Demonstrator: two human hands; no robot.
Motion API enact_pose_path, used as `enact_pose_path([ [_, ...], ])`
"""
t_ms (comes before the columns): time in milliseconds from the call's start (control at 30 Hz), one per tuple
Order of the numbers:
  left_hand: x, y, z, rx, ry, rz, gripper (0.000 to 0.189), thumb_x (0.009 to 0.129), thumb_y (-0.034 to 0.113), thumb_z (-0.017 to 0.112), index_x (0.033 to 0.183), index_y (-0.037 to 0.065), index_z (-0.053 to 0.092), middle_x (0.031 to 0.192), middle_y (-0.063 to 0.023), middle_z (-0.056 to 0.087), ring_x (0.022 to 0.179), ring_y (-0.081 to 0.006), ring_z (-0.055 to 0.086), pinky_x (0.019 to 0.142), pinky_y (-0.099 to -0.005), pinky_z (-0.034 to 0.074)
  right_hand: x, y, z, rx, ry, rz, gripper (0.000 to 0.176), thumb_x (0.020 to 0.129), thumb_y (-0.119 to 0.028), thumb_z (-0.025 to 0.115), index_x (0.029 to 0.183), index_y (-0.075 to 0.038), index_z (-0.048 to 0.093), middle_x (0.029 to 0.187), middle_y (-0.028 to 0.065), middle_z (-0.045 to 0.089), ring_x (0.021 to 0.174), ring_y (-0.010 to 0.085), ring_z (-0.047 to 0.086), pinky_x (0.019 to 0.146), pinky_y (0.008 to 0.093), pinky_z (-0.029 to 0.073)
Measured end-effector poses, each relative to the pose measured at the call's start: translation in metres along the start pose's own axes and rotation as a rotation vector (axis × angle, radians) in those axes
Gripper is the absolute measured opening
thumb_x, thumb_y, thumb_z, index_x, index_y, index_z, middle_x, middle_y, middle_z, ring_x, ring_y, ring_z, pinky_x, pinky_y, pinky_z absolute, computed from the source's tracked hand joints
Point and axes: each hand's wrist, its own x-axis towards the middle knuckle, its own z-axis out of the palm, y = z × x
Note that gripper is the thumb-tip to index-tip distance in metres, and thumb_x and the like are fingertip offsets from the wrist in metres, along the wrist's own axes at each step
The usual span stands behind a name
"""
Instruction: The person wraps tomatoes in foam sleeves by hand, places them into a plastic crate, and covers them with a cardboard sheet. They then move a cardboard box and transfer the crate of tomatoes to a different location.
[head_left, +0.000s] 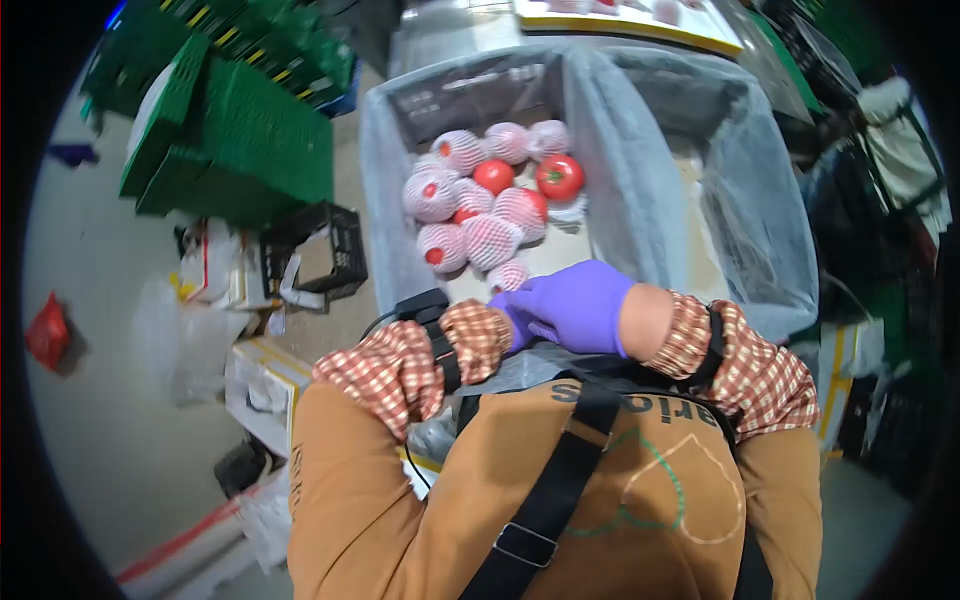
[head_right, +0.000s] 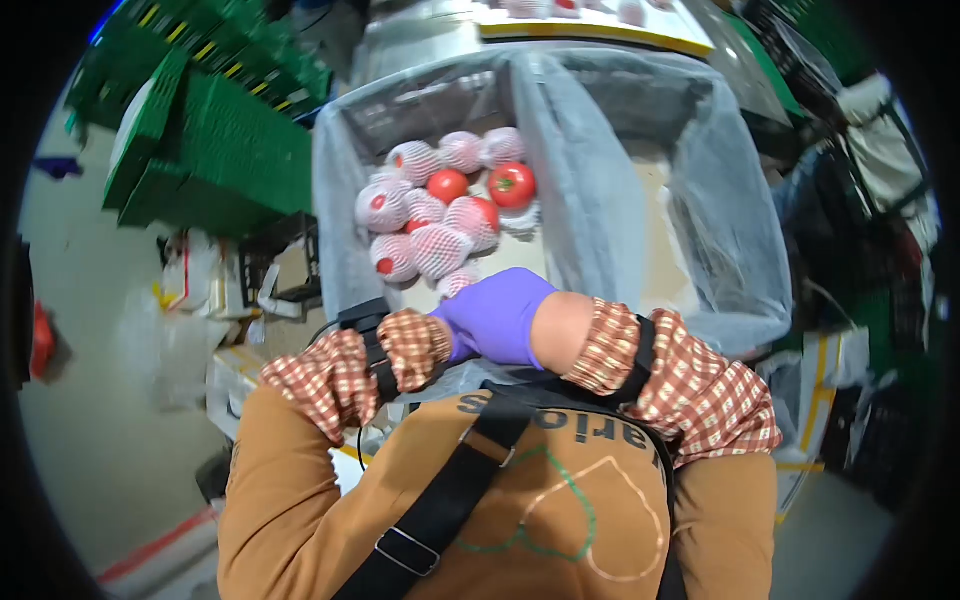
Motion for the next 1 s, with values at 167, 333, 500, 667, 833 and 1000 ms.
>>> enact_pose_path([
  [167, 0.002, 0.003, -0.002, 0.102, -0.159, 0.045, 0.029, 0.081, 0.029, 0.058, 0.103, 0.015, 0.07, 0.097, -0.0137, 0.069, 0.09, -0.0331, 0.065, 0.079, -0.0418, 0.05, -0.073, 0.029, 0.023, 0.092, 0.515, -0.065, 0.041, 0.088, -0.02, 0.057, 0.128, -0.013, 0.055, 0.111, 0.0136, 0.065, 0.093, 0.0336, 0.064, 0.081, 0.0404, 0.052],
  [333, -0.015, 0.004, -0.024, -0.022, -0.211, 0.083, 0.03, 0.08, 0.026, 0.058, 0.105, 0.012, 0.069, 0.095, -0.016, 0.068, 0.09, -0.0337, 0.065, 0.08, -0.0409, 0.05, -0.136, 0.063, 0.071, 0.289, 0.744, 0.177, 0.045, 0.085, -0.017, 0.06, 0.13, -0.011, 0.054, 0.123, 0.0151, 0.06, 0.105, 0.0346, 0.06, 0.09, 0.0413, 0.048],
  [500, -0.024, 0.02, -0.081, -0.814, 0.196, 0.245, 0.021, 0.089, 0.015, 0.06, 0.107, 0.004, 0.06, 0.089, -0.0099, 0.065, 0.081, -0.019, 0.063, 0.076, -0.0323, 0.05, -0.218, 0.08, 0.11, -0.077, 1.266, 0.816, 0.058, 0.083, -0.02, 0.062, 0.137, -0.009, 0.044, 0.141, 0.0165, 0.042, 0.122, 0.0372, 0.047, 0.1, 0.043, 0.041],
  [667, -0.002, 0.066, -0.142, -0.472, 0.936, 0.464, 0.044, 0.089, 0.014, 0.063, 0.127, 0.0, 0.048, 0.116, -0.0151, 0.056, 0.104, -0.0249, 0.056, 0.092, -0.0367, 0.046, -0.245, 0.114, 0.168, 0.037, 1.734, 1.057, 0.071, 0.078, -0.025, 0.068, 0.139, -0.006, 0.039, 0.144, 0.0202, 0.037, 0.127, 0.0359, 0.042, 0.105, 0.0421, 0.035],
  [833, -0.016, 0.099, -0.123, -0.306, 0.857, 0.21, 0.064, 0.081, 0.034, 0.07, 0.13, -0.001, 0.048, 0.127, -0.0242, 0.05, 0.122, -0.0396, 0.043, 0.105, -0.0471, 0.033, -0.231, 0.045, 0.142, -0.129, 1.029, 0.595, 0.071, 0.077, -0.027, 0.068, 0.141, -0.016, 0.04, 0.147, 0.0114, 0.037, 0.136, 0.0323, 0.034, 0.11, 0.0507, 0.025],
  [1000, -0.029, 0.112, -0.099, -0.4, 0.834, 0.09, 0.071, 0.081, 0.026, 0.066, 0.137, -0.002, 0.034, 0.128, -0.033, 0.043, 0.114, -0.0452, 0.05, 0.097, -0.0461, 0.044, -0.203, 0.05, 0.155, -0.085, 0.819, 0.327, 0.062, 0.062, -0.013, 0.08, 0.119, -0.007, 0.056, 0.138, 0.0144, 0.047, 0.121, 0.0346, 0.048, 0.101, 0.045, 0.038],
])
